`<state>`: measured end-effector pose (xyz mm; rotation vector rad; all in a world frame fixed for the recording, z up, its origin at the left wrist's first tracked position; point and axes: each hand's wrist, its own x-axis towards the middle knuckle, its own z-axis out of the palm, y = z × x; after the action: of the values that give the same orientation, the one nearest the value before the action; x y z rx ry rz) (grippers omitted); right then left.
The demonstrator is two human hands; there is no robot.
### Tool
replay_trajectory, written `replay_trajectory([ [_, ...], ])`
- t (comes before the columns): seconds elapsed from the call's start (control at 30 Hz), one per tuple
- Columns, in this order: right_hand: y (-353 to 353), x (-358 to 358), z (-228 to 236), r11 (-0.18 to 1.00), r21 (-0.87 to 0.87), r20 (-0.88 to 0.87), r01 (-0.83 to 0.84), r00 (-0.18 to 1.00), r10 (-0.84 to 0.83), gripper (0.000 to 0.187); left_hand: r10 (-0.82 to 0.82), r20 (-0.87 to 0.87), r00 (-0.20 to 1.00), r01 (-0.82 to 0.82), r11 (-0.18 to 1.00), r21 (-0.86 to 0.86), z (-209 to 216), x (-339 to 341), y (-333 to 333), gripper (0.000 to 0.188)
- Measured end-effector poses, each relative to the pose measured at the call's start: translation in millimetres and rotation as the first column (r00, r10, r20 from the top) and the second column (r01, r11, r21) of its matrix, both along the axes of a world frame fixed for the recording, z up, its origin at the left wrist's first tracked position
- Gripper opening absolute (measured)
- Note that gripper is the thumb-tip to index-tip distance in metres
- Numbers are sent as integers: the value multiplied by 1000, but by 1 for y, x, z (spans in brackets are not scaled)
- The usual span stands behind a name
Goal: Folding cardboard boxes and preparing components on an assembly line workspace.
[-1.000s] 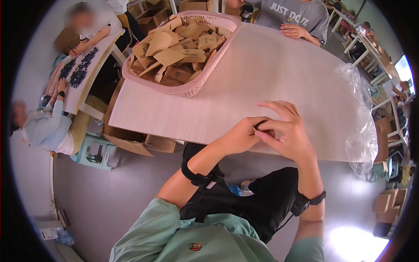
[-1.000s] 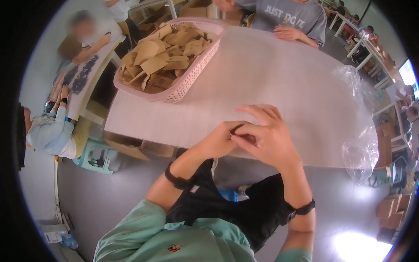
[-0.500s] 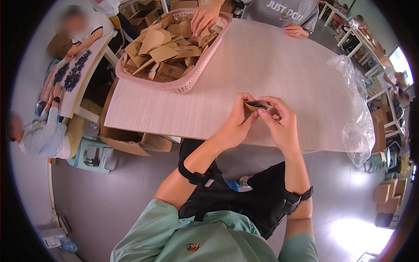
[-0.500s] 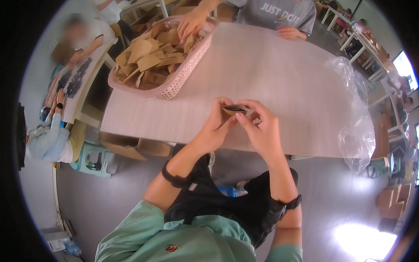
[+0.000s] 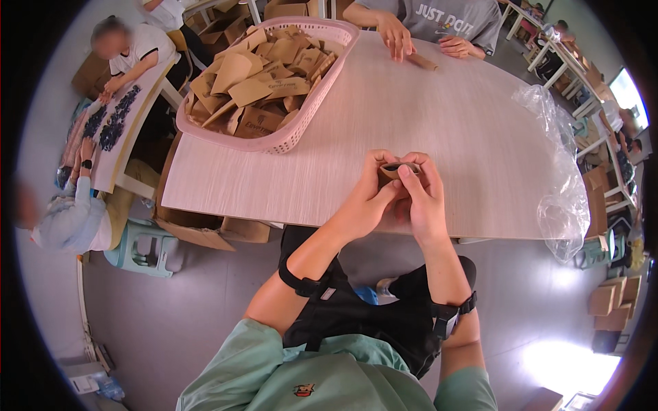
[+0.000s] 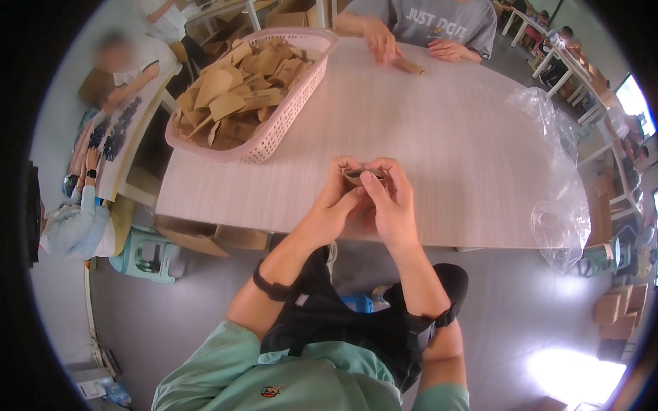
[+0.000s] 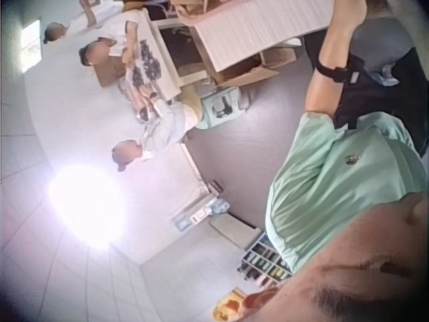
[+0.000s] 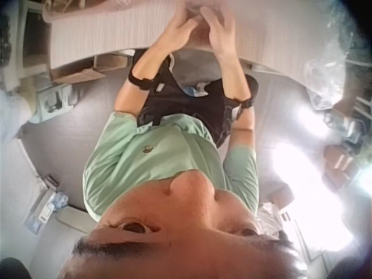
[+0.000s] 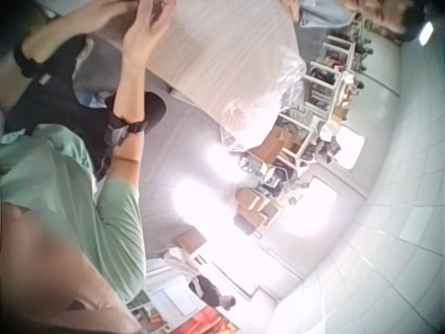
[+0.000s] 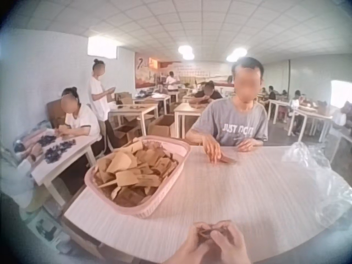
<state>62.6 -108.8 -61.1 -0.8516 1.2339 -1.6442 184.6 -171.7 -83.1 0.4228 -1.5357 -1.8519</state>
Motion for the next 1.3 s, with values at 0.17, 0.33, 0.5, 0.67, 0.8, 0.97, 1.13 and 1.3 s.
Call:
replay_trajectory([
  [0.17,-6,7,-7,995,-100,40,-3,999,7,12,57,-9,998,-56,994,94,2,1,3,33],
  [0.33,-6,8,-8,997,-82,35,2,999,1,12,94,-5,996,-94,993,68,7,-2,3,32],
  [0.5,-6,8,-9,986,-163,4,20,1000,-19,21,125,-30,992,-121,986,116,13,-9,5,30],
  [0.67,-8,10,-12,989,-128,-52,74,995,-81,28,164,-10,986,-164,986,12,16,-8,6,36],
  [0.8,-11,16,-5,986,-102,-64,129,989,-135,32,208,66,976,-204,977,-65,13,-11,1,35],
  [0.97,14,11,13,996,58,-481,61,876,-25,35,200,52,978,-202,979,36,12,-10,-6,31],
  [1.13,22,9,4,978,-6,-864,207,491,-110,56,526,121,842,-430,789,-438,11,-12,10,32],
  [1.3,15,15,-10,952,-86,-845,294,485,-227,69,462,-37,886,-377,672,-637,7,-4,25,32],
])
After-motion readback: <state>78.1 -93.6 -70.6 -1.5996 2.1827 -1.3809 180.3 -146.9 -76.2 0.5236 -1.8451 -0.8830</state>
